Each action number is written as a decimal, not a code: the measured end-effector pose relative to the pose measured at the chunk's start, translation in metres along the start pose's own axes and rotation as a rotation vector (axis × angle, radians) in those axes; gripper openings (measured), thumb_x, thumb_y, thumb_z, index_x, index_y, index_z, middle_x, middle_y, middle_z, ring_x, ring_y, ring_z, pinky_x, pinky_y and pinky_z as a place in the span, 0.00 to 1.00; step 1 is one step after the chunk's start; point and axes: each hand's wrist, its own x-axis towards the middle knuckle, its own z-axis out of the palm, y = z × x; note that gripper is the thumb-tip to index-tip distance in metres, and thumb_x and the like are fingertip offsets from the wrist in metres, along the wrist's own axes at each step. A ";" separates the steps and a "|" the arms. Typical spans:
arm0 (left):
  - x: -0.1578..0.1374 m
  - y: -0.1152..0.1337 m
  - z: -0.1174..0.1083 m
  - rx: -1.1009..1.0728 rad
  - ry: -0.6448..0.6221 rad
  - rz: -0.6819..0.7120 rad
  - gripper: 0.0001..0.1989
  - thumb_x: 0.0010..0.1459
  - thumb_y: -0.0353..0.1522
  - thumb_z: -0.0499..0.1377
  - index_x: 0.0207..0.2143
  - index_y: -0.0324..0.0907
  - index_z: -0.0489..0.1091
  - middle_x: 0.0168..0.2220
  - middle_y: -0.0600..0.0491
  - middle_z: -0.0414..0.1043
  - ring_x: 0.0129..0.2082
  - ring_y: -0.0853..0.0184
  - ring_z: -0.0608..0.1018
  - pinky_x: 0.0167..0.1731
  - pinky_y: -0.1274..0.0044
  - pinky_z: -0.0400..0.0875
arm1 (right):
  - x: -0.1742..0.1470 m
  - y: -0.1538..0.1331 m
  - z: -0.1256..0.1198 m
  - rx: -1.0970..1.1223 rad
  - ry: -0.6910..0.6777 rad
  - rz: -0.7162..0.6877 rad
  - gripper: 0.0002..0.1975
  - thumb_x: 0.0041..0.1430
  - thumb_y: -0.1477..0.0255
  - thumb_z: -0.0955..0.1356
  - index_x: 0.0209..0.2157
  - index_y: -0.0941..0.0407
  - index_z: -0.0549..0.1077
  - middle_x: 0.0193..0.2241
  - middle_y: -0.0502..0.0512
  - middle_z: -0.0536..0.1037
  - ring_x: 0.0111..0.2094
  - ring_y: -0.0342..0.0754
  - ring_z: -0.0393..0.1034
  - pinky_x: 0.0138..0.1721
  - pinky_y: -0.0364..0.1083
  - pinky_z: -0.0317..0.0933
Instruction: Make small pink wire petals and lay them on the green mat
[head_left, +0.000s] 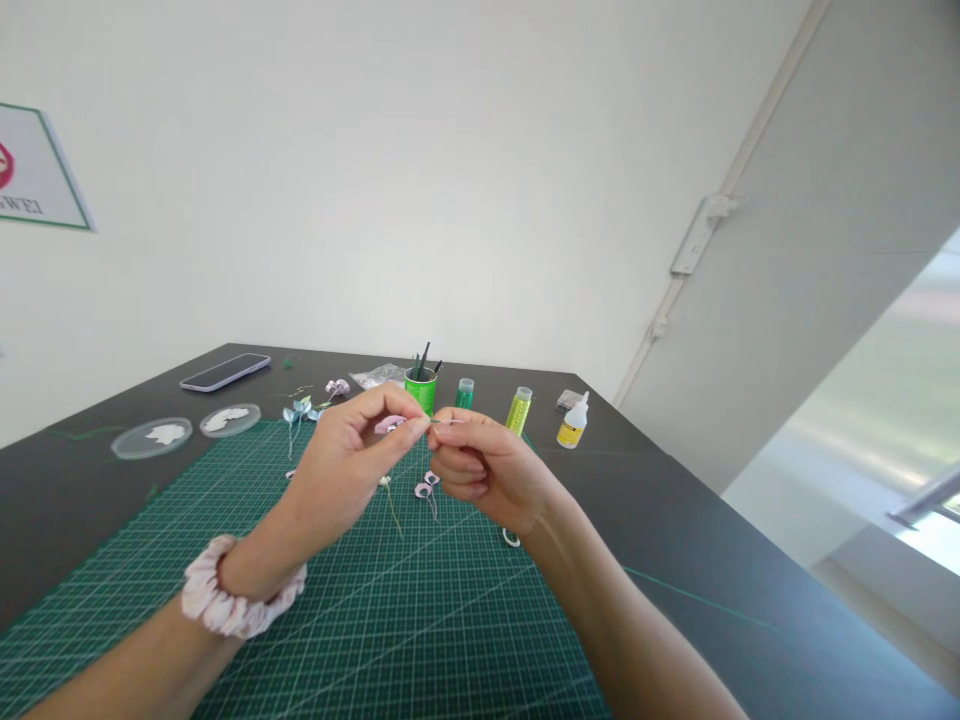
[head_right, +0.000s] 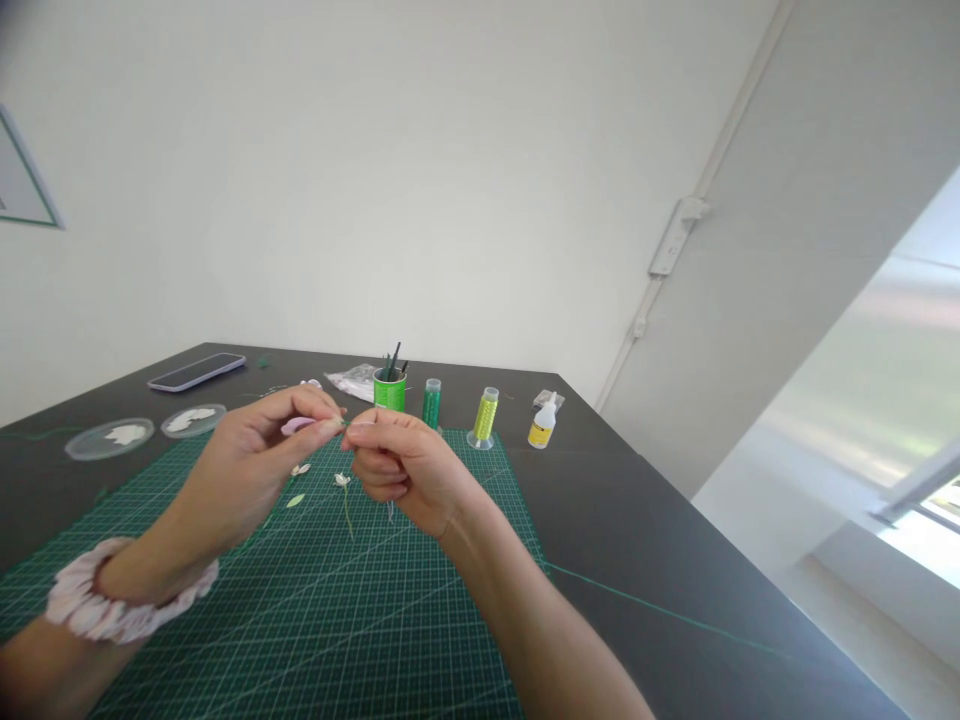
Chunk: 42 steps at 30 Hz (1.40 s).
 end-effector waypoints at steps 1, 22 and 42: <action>0.001 -0.001 -0.001 0.006 0.012 -0.003 0.06 0.56 0.32 0.58 0.27 0.42 0.70 0.26 0.56 0.70 0.28 0.70 0.71 0.31 0.77 0.67 | 0.001 0.002 0.002 0.006 0.010 0.004 0.07 0.52 0.70 0.68 0.24 0.57 0.68 0.10 0.37 0.50 0.15 0.36 0.35 0.15 0.39 0.31; 0.001 0.009 0.005 -0.097 0.060 -0.163 0.05 0.55 0.32 0.58 0.28 0.41 0.70 0.33 0.51 0.78 0.36 0.65 0.79 0.39 0.72 0.74 | -0.012 0.022 0.031 -1.499 0.463 -0.357 0.12 0.63 0.74 0.59 0.25 0.56 0.64 0.19 0.50 0.66 0.18 0.42 0.54 0.23 0.45 0.42; -0.005 0.024 0.018 -0.357 0.012 -0.271 0.04 0.54 0.31 0.60 0.28 0.40 0.69 0.29 0.54 0.75 0.33 0.68 0.76 0.38 0.73 0.69 | -0.040 -0.018 0.024 -1.459 0.202 -0.205 0.19 0.68 0.71 0.57 0.21 0.56 0.62 0.18 0.47 0.65 0.20 0.39 0.56 0.25 0.43 0.47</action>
